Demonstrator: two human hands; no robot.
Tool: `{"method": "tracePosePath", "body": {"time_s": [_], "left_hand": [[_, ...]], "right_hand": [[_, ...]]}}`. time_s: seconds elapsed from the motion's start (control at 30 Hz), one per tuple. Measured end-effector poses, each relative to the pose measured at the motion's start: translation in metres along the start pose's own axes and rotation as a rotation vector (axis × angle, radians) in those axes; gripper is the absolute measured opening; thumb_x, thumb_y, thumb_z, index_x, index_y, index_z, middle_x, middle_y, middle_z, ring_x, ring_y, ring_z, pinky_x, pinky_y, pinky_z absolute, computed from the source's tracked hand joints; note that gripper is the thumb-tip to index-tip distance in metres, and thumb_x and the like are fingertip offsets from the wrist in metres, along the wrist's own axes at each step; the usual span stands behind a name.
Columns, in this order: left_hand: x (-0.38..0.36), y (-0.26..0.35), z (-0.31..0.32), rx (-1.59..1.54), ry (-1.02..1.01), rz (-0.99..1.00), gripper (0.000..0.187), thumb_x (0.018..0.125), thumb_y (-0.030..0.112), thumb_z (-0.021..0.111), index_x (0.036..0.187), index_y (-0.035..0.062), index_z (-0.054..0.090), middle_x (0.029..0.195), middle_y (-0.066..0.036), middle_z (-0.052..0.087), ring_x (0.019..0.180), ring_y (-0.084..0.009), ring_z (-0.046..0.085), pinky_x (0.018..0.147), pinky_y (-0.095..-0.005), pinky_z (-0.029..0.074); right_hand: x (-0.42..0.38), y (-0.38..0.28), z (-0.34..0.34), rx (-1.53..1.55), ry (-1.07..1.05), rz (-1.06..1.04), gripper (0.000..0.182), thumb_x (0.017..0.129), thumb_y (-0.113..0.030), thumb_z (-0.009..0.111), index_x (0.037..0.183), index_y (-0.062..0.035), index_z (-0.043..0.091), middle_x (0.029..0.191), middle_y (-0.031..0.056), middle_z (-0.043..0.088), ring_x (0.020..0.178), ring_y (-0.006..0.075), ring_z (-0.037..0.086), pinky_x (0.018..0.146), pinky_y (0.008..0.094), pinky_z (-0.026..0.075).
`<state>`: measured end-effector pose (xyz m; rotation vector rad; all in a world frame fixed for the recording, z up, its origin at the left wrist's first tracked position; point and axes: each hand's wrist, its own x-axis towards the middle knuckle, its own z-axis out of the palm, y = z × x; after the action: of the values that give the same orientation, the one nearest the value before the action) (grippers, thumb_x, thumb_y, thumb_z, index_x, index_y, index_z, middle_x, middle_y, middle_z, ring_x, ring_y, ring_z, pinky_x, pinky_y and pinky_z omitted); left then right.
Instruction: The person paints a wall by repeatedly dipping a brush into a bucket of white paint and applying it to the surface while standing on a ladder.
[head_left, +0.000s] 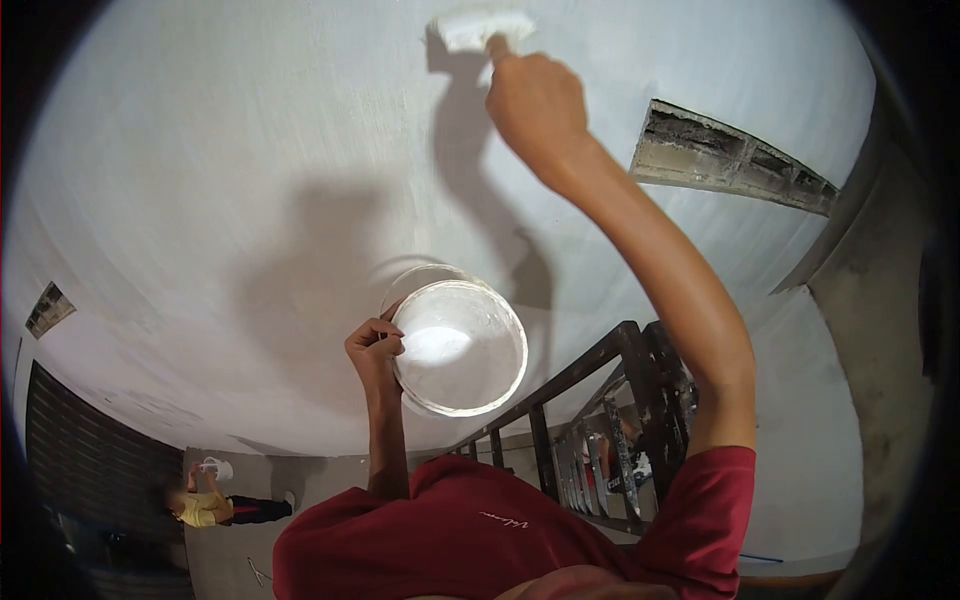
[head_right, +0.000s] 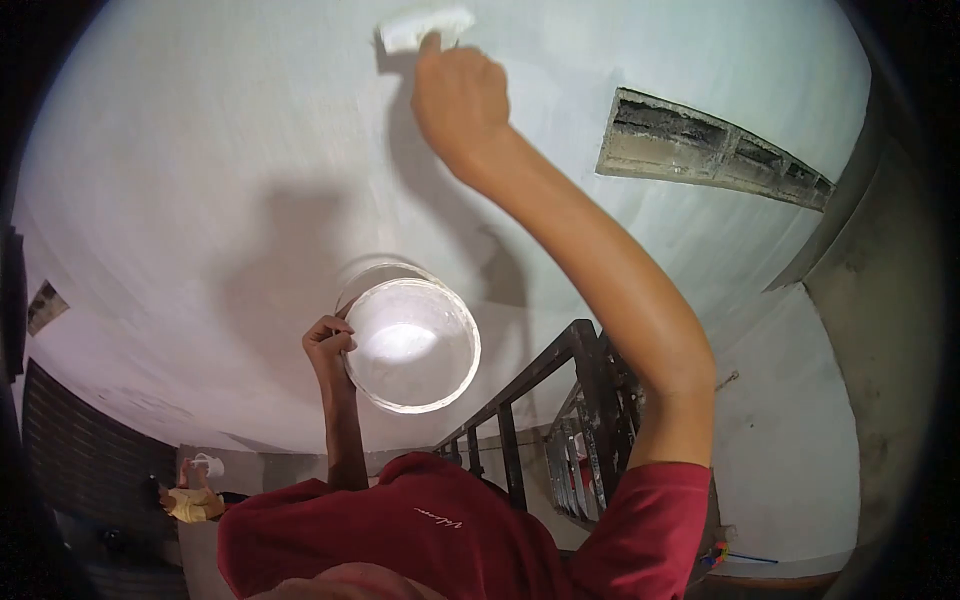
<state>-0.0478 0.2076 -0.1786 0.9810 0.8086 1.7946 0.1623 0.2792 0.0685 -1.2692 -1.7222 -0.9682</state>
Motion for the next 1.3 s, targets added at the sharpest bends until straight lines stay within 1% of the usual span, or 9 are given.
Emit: {"method": "tracePosePath", "body": {"time_s": [0.17, 0.3, 0.47, 0.6, 0.67, 0.73, 0.87, 1.07, 1.3], "left_hand": [[0.002, 0.0, -0.001, 0.029, 0.042, 0.018, 0.013, 0.05, -0.007, 0.045, 0.059, -0.0063, 0.054, 0.098, -0.028, 0.065, 0.071, -0.018, 0.058, 0.062, -0.0215, 0.038], [0.005, -0.015, -0.017, 0.092, 0.093, -0.067, 0.015, 0.049, -0.005, 0.044, 0.062, -0.0029, 0.053, 0.083, -0.015, 0.065, 0.066, -0.0138, 0.05, 0.063, -0.0218, 0.037], [0.003, -0.001, 0.001, 0.08, 0.045, -0.005, 0.014, 0.049, -0.003, 0.045, 0.061, -0.0013, 0.052, 0.078, -0.012, 0.062, 0.063, -0.0125, 0.047, 0.059, -0.022, 0.035], [0.008, 0.01, 0.004, 0.143, -0.085, 0.045, 0.012, 0.05, -0.006, 0.044, 0.058, -0.0042, 0.053, 0.094, -0.023, 0.067, 0.077, -0.0176, 0.06, 0.056, -0.0218, 0.034], [0.009, 0.015, 0.012, 0.265, -0.099, 0.056, 0.011, 0.05, -0.006, 0.045, 0.057, -0.003, 0.053, 0.077, -0.015, 0.065, 0.081, -0.0183, 0.062, 0.055, -0.0211, 0.032], [0.007, 0.024, 0.03, 0.225, -0.125, 0.085, 0.01, 0.051, -0.007, 0.046, 0.057, -0.0023, 0.053, 0.066, -0.008, 0.059, 0.071, -0.0138, 0.058, 0.053, -0.0203, 0.029], [-0.001, 0.027, 0.042, -0.032, -0.239, 0.099, 0.01, 0.052, -0.008, 0.048, 0.058, -0.0033, 0.054, 0.086, -0.017, 0.068, 0.055, -0.0068, 0.04, 0.049, -0.0199, 0.026], [-0.003, 0.026, 0.048, 0.045, -0.258, 0.03, 0.013, 0.051, -0.01, 0.046, 0.059, -0.0052, 0.056, 0.096, -0.023, 0.067, 0.056, -0.0077, 0.043, 0.047, -0.0194, 0.026], [0.021, -0.004, 0.02, 0.013, 0.037, -0.052, 0.013, 0.051, -0.009, 0.045, 0.06, -0.0069, 0.054, 0.099, -0.03, 0.064, 0.072, -0.0145, 0.056, 0.058, -0.0205, 0.035]], "right_hand": [[-0.073, -0.014, 0.033, 0.068, -0.364, -0.051, 0.02, 0.072, 0.0, 0.054, 0.09, 0.0052, 0.059, 0.066, 0.0207, 0.061, 0.065, 0.0345, 0.062, 0.059, 0.0445, 0.049], [-0.096, 0.006, -0.023, 0.076, -0.615, -0.025, 0.008, 0.068, -0.003, 0.061, 0.075, 0.0005, 0.065, 0.073, 0.0183, 0.065, 0.07, 0.0304, 0.066, 0.063, 0.0379, 0.052], [-0.09, 0.011, -0.102, 0.237, -0.745, -0.068, 0.018, 0.072, -0.002, 0.056, 0.084, -0.0017, 0.07, 0.068, 0.0183, 0.063, 0.069, 0.0334, 0.064, 0.065, 0.0434, 0.05], [-0.116, -0.014, -0.083, 0.45, -0.952, -0.31, 0.014, 0.066, 0.001, 0.057, 0.075, -0.0005, 0.068, 0.067, 0.0187, 0.063, 0.07, 0.033, 0.064, 0.067, 0.0413, 0.051], [-0.136, -0.033, -0.058, 0.409, -1.082, -0.445, 0.012, 0.064, 0.001, 0.058, 0.072, 0.0001, 0.067, 0.067, 0.0188, 0.063, 0.069, 0.0331, 0.064, 0.067, 0.0407, 0.052], [-0.159, -0.031, -0.028, 0.437, -1.028, -0.457, 0.009, 0.063, 0.001, 0.058, 0.068, 0.0003, 0.065, 0.068, 0.0193, 0.063, 0.069, 0.0335, 0.064, 0.065, 0.0412, 0.051], [-0.176, -0.033, -0.013, 0.368, -1.049, -0.516, 0.009, 0.068, -0.002, 0.062, 0.074, -0.0011, 0.068, 0.074, 0.0176, 0.066, 0.072, 0.0305, 0.067, 0.065, 0.0394, 0.052], [-0.179, -0.03, -0.011, 0.413, -1.005, -0.454, 0.007, 0.064, 0.001, 0.058, 0.067, 0.0004, 0.064, 0.066, 0.019, 0.062, 0.068, 0.0341, 0.064, 0.066, 0.0428, 0.05], [-0.116, 0.021, -0.076, 0.608, -1.063, -0.042, 0.022, 0.081, -0.009, 0.062, 0.102, -0.0058, 0.07, 0.084, 0.0178, 0.068, 0.07, 0.0311, 0.065, 0.069, 0.0381, 0.051]]}}
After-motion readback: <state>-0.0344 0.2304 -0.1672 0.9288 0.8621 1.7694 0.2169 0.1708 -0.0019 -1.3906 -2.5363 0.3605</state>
